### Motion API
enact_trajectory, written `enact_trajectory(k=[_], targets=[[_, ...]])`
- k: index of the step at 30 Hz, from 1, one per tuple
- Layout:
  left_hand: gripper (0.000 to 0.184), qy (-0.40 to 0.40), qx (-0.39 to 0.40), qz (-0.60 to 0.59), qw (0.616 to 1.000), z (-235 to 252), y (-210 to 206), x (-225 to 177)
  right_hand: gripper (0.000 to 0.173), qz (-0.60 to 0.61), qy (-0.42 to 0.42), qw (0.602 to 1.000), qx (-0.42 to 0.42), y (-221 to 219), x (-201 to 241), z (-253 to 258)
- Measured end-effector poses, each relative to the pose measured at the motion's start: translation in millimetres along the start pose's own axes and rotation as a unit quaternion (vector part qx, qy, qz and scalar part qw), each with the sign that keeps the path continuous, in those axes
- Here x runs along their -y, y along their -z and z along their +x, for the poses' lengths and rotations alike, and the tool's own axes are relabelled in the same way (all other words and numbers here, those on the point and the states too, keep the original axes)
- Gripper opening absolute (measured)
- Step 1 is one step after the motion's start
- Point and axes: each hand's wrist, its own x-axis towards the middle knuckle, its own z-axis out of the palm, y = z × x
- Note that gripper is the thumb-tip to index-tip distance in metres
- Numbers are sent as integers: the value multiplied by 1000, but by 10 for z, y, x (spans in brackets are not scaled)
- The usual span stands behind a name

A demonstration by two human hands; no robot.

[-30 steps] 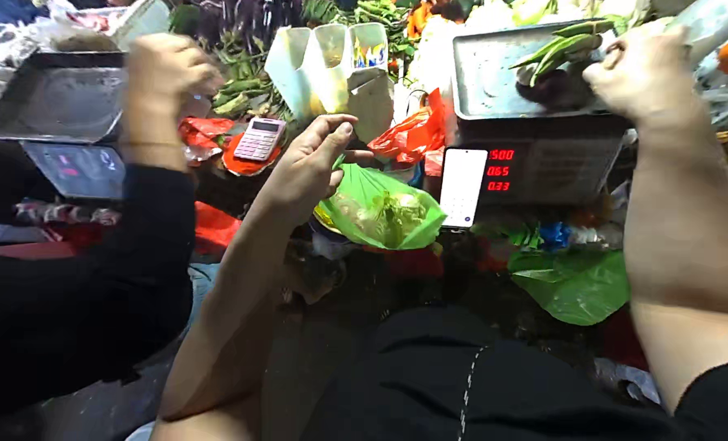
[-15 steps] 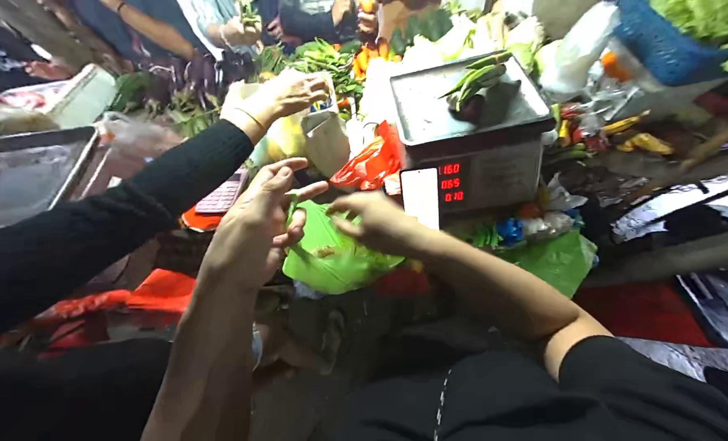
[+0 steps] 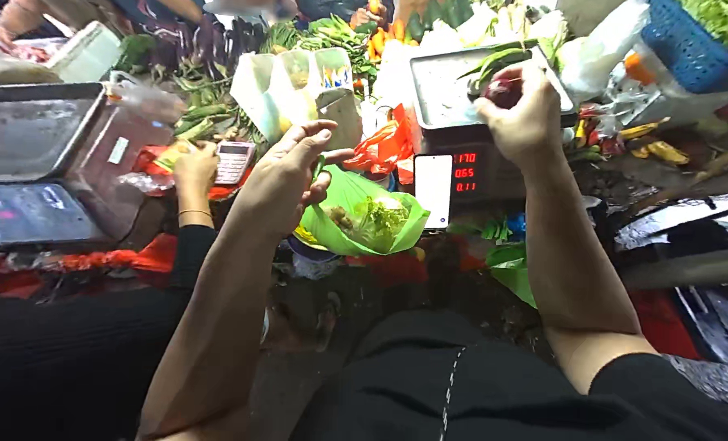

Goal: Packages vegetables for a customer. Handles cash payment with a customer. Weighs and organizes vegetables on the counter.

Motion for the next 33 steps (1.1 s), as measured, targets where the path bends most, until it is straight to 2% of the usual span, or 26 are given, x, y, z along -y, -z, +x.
enact_trajectory(k=[1,3,5,6,7,9,10,12,13,15,17,19,22,25,27,30,32,33], targets=[[32,4,-2,-7,1000,15,-18,-10,42,64,47,995,67,-94,157,-154],[34,8,14,-14,1000,51,-33,-11,37,181,149,945,229,-475,390,-420],[33,3,25,-12,1000,71,-29,-5,41,206,223,903,303,-891,523,-607],[34,3,27,-2,1000,67,-19,-8,42,193,244,903,295,-970,555,-648],[34,3,24,6,1000,57,-1,-12,37,175,260,915,254,-957,557,-623],[34,8,12,6,1000,33,60,3,32,104,241,959,107,-664,508,-408],[34,12,5,3,1000,9,91,18,37,35,211,976,42,-428,437,-233],[34,13,-6,-6,1000,-40,125,54,57,-127,140,982,-4,56,168,196],[35,13,-9,-8,1000,-58,129,65,64,-200,105,974,9,248,-2,407],[34,11,-15,-8,1000,-88,108,68,69,-301,46,947,105,495,-271,722],[33,7,-18,-13,1000,-103,85,69,84,-341,46,911,227,518,-459,951],[33,18,-10,-10,1000,-87,103,61,93,-335,78,888,304,438,-574,1047],[32,24,-16,-1,1000,-83,92,23,88,-346,150,864,333,382,-628,1085],[31,34,-22,-3,999,-92,70,-9,91,-380,152,850,332,406,-601,1090],[31,33,-17,-9,999,-94,76,-19,95,-332,138,884,300,475,-602,1092],[30,37,-8,-15,999,-84,101,-9,92,-140,142,948,248,577,-616,1074],[30,35,-1,-16,999,-58,108,-11,86,34,192,953,231,546,-547,968],[30,32,4,-17,999,-46,103,-16,82,143,220,933,246,475,-406,845]])
